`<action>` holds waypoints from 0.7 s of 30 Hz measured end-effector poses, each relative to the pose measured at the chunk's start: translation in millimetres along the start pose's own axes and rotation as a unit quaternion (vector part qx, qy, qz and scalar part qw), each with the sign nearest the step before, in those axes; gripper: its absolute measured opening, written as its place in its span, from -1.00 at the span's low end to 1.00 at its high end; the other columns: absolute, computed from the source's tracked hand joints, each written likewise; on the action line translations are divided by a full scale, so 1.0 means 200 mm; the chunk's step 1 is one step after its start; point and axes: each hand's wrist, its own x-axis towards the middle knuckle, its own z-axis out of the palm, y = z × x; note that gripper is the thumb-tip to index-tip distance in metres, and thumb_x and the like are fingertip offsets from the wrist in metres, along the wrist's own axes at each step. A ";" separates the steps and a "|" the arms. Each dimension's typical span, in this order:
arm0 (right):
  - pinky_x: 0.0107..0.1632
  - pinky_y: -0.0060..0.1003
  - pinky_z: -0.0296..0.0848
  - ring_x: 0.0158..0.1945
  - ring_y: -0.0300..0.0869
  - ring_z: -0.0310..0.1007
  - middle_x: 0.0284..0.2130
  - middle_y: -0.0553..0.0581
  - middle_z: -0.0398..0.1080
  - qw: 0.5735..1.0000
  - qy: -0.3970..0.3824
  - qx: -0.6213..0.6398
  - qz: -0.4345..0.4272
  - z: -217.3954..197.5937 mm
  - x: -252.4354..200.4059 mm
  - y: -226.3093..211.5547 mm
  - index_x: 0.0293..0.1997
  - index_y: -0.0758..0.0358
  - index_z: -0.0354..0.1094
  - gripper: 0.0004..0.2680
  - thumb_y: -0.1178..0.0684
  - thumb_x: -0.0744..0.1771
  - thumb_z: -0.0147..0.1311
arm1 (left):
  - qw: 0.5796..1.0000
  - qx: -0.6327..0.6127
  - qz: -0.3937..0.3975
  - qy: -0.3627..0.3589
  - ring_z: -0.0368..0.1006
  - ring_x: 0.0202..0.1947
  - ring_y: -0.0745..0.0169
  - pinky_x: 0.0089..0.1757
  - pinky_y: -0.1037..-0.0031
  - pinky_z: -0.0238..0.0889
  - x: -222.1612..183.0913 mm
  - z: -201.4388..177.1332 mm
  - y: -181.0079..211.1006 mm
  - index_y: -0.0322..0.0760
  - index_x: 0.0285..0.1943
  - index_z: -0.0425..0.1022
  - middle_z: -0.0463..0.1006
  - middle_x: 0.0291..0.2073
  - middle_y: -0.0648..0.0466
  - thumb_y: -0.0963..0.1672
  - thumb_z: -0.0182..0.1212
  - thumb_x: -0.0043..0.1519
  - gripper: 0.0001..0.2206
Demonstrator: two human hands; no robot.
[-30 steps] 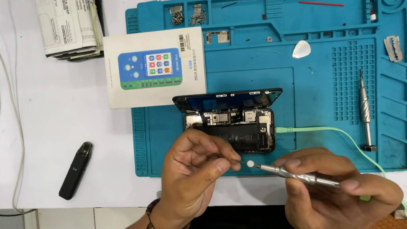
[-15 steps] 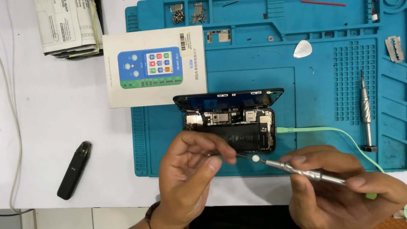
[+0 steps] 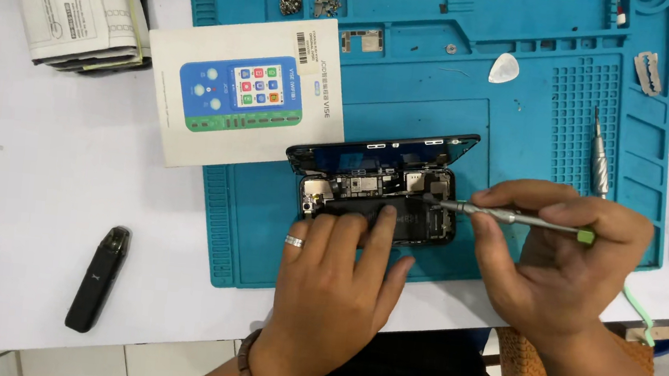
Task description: The person unlocks a smartphone, navigates the interface, and tests the camera. Then they open the device, disconnect the battery, and use a screwdriver to remove screws from the internal frame.
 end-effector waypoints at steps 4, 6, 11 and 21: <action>-0.24 -0.20 0.54 -0.30 0.10 0.50 -0.41 0.44 0.23 1.000 0.011 0.002 -0.009 0.02 0.00 0.01 -0.10 0.27 -0.17 -0.66 0.37 0.26 0.06 | 1.000 0.027 0.010 0.009 0.26 -0.39 0.09 -0.27 0.29 0.14 0.03 0.01 -0.01 -0.30 0.04 0.47 0.35 -0.40 0.04 0.01 0.09 0.26 -0.66; -0.23 -0.16 0.55 -0.28 0.13 0.49 -0.41 0.44 0.22 1.000 0.007 -0.003 -0.003 0.02 0.00 0.02 -0.09 0.27 -0.17 -0.66 0.35 0.26 0.06 | 1.000 0.019 0.006 0.007 0.24 -0.40 0.09 -0.30 0.29 0.12 0.04 0.02 -0.01 -0.30 0.05 0.46 0.33 -0.41 0.04 0.01 0.10 0.25 -0.65; -0.23 -0.18 0.56 -0.28 0.09 0.51 -0.43 0.43 0.27 0.999 0.015 0.020 0.028 0.02 -0.01 0.03 -0.11 0.25 -0.14 -0.67 0.33 0.25 0.08 | 0.999 0.037 0.007 -0.008 0.26 -0.39 0.10 -0.29 0.31 0.14 0.04 0.04 -0.01 -0.28 0.08 0.45 0.35 -0.38 0.04 0.03 0.10 0.26 -0.63; -0.20 -0.15 0.57 -0.21 0.09 0.51 -0.36 0.41 0.25 0.999 -0.003 0.035 0.036 0.02 -0.02 0.05 -0.08 0.19 -0.14 -0.67 0.31 0.27 0.06 | 0.999 0.033 0.006 -0.016 0.28 -0.38 0.08 -0.28 0.28 0.16 0.04 0.04 -0.01 -0.29 0.08 0.45 0.37 -0.37 0.02 0.02 0.10 0.26 -0.63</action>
